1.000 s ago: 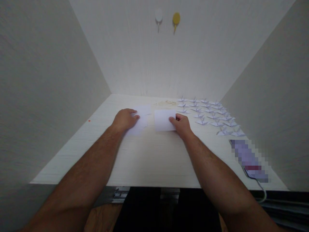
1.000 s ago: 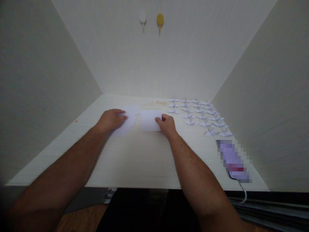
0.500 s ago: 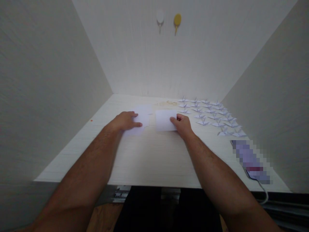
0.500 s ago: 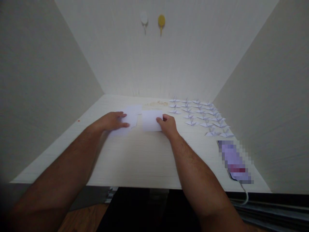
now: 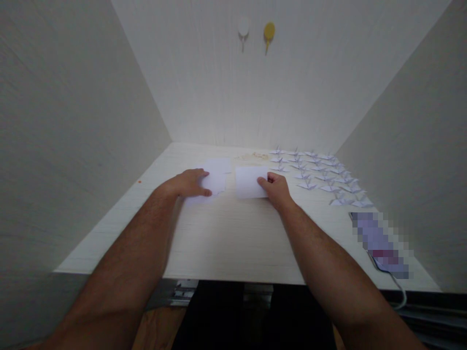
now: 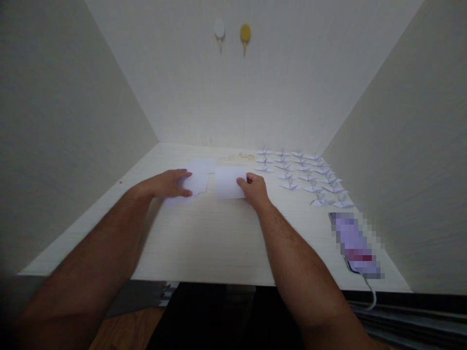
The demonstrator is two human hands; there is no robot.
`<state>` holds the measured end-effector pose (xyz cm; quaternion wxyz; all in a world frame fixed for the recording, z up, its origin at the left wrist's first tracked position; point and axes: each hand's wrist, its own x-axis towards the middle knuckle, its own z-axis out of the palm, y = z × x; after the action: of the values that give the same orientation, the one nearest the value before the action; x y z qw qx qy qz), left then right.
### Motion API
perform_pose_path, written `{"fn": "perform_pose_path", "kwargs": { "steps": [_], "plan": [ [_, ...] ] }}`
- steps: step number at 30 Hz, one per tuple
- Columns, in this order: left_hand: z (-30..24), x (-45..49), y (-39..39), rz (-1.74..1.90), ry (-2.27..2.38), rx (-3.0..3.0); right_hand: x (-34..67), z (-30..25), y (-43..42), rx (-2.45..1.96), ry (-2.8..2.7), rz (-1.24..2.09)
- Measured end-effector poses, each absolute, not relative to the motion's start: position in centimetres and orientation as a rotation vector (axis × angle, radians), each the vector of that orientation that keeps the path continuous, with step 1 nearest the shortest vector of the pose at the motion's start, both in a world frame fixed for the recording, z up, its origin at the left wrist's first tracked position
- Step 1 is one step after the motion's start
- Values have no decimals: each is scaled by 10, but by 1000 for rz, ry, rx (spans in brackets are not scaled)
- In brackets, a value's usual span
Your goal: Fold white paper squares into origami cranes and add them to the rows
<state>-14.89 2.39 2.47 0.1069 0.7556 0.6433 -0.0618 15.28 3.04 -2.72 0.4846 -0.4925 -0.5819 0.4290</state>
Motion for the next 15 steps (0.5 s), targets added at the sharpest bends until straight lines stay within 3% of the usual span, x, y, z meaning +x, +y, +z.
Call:
{"fn": "perform_pose_path", "kwargs": {
  "steps": [15],
  "plan": [
    [28,-146,19,-235,1838,2238,153,-26,29,-1191,-1425,1036]
  ]
}}
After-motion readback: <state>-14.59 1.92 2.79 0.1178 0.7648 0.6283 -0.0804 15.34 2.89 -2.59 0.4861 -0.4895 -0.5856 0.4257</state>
